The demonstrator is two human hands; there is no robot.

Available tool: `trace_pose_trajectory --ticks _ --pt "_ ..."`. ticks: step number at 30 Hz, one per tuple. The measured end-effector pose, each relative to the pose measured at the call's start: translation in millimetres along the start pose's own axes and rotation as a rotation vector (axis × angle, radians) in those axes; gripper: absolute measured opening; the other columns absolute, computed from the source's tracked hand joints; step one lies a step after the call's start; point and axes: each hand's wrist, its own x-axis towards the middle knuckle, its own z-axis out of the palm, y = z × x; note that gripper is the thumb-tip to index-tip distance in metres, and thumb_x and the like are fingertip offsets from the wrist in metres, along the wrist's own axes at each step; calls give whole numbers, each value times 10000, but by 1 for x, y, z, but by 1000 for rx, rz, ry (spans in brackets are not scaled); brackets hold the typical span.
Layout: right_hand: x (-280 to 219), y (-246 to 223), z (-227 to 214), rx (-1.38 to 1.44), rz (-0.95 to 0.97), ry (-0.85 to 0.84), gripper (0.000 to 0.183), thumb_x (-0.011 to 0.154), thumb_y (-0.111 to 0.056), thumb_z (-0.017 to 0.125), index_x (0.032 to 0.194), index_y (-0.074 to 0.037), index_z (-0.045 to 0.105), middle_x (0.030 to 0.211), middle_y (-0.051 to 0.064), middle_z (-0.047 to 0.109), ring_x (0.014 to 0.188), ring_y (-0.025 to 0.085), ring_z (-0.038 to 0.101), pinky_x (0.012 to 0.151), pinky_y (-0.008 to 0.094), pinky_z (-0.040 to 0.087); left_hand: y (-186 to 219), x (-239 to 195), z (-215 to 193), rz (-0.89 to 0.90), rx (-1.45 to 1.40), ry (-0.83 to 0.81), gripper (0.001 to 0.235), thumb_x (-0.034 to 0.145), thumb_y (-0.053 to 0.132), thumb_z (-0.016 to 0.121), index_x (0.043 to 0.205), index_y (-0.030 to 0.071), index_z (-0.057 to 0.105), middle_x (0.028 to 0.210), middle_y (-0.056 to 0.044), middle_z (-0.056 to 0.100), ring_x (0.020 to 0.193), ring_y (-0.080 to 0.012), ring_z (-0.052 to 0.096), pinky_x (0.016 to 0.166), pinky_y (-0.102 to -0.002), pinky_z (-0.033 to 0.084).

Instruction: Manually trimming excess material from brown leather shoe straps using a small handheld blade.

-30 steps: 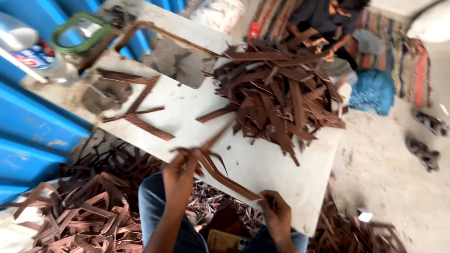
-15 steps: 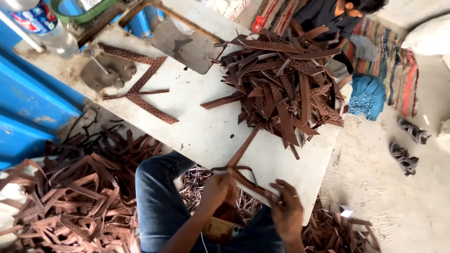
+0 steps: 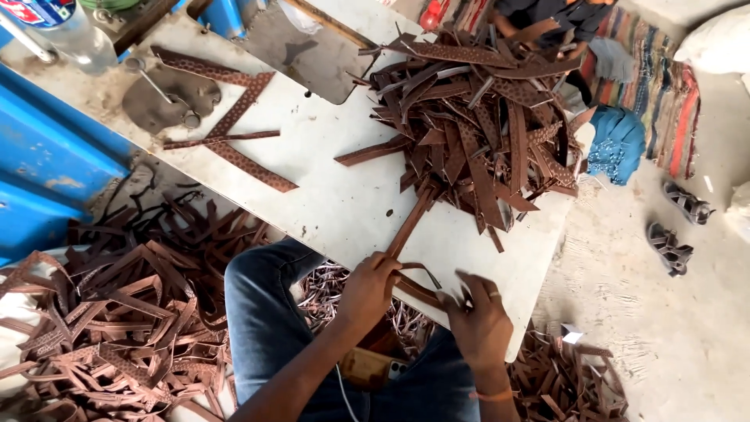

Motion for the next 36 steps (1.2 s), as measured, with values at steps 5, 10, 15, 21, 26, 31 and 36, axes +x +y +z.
trace_pose_trajectory --ticks 5,10,15,21,26,31,36 --pt "12 17 11 -335 92 -231 505 807 -457 824 1211 -170 727 1142 141 716 731 276 758 547 372 582 -10 -6 3 -79 -32 48 207 997 197 675 1094 15 682 1088 -108 628 859 -256 683 761 -341 624" --pt "10 11 33 -171 -55 -102 403 846 -372 779 1178 -146 749 1065 104 763 734 250 752 564 354 580 -7 -8 10 -27 23 114 243 985 238 679 1088 20 710 1070 -105 640 834 -255 689 722 -350 614" --pt "20 25 51 -132 74 -198 253 947 -325 761 1054 -96 777 881 95 758 618 177 700 533 315 537 1 -5 13 -100 -12 29 275 995 256 681 1102 4 710 1050 -114 637 832 -262 689 722 -375 611" --pt "8 -8 48 401 77 -371 190 885 -205 800 972 -36 788 690 60 729 559 94 570 518 263 475 14 -1 10 5 28 110 297 832 183 768 1057 -6 722 1041 -139 663 841 -305 693 714 -401 597" --pt "8 3 42 341 202 -281 277 853 -173 788 1085 -33 729 744 108 726 570 163 657 537 309 516 8 -1 5 -154 -230 146 121 930 125 683 959 31 753 977 -105 722 744 -245 735 655 -345 600" --pt "1 4 39 179 -2 -182 232 841 -164 800 1026 -35 747 932 141 742 686 254 717 601 337 549 -5 7 7 -169 -245 80 156 973 135 669 909 13 741 889 -124 722 714 -253 727 647 -379 583" --pt "15 -10 24 139 -137 -186 416 782 -223 829 1082 17 669 904 176 727 689 333 702 563 401 542 -6 8 4 -168 -216 64 189 997 152 644 924 -8 713 852 -144 701 693 -271 716 616 -390 571"
